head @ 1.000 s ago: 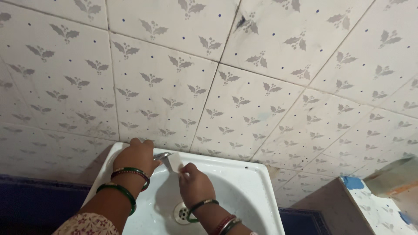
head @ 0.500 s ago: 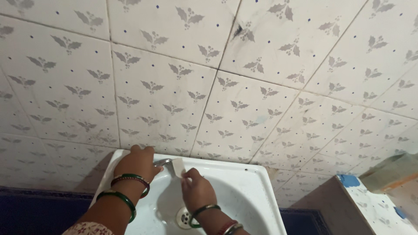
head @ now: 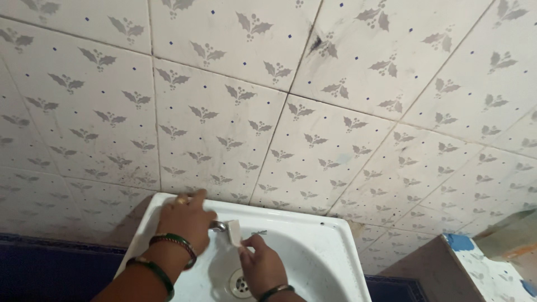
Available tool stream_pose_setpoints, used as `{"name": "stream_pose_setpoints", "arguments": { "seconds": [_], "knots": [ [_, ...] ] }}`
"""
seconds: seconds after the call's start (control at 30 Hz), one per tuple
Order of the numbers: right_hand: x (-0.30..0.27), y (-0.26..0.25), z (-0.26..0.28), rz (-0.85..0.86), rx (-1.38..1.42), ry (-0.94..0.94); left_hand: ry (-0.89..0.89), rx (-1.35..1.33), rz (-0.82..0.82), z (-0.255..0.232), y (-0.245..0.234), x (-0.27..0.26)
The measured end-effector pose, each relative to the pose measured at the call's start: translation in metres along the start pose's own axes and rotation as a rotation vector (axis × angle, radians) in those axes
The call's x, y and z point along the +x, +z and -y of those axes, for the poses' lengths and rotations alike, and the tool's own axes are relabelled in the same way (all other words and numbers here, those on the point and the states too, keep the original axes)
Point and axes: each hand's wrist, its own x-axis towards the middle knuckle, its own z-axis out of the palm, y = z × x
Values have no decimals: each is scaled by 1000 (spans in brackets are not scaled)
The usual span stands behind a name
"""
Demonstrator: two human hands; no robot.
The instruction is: The person scrubs the sink and wall tiles with a brush, then turns on the faucet and washes their hands in the sink.
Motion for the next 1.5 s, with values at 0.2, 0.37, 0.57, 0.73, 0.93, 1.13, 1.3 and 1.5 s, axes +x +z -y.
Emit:
{"name": "stream_pose_setpoints", "arguments": {
  "seconds": [0.2,0.37,0.57,0.73,0.93,1.13,1.3,1.5],
  "knots": [
    [16,38,-51,384,-253,-115,-84,-92,231,1,-19,-24],
    [12,61,-21,425,-33,-149,-129,-71,208,2,-16,-35],
    [-1,26,-1,281,21,-334,-223,-168,99,26,-9,-46],
    [-5,37,1,342,-83,-411,-288,-197,-15,41,-4,-55],
    [-42,60,35,307,-25,-714,-254,-80,35,45,-15,-64],
    [-37,54,45,76,-115,-673,-200,13,63,46,-34,-59],
    [-45,84,38,366,-26,-316,-175,43,80,44,-36,-60],
    [-52,52,52,135,44,-596,-174,55,137,43,-38,-56]
  ]
}}
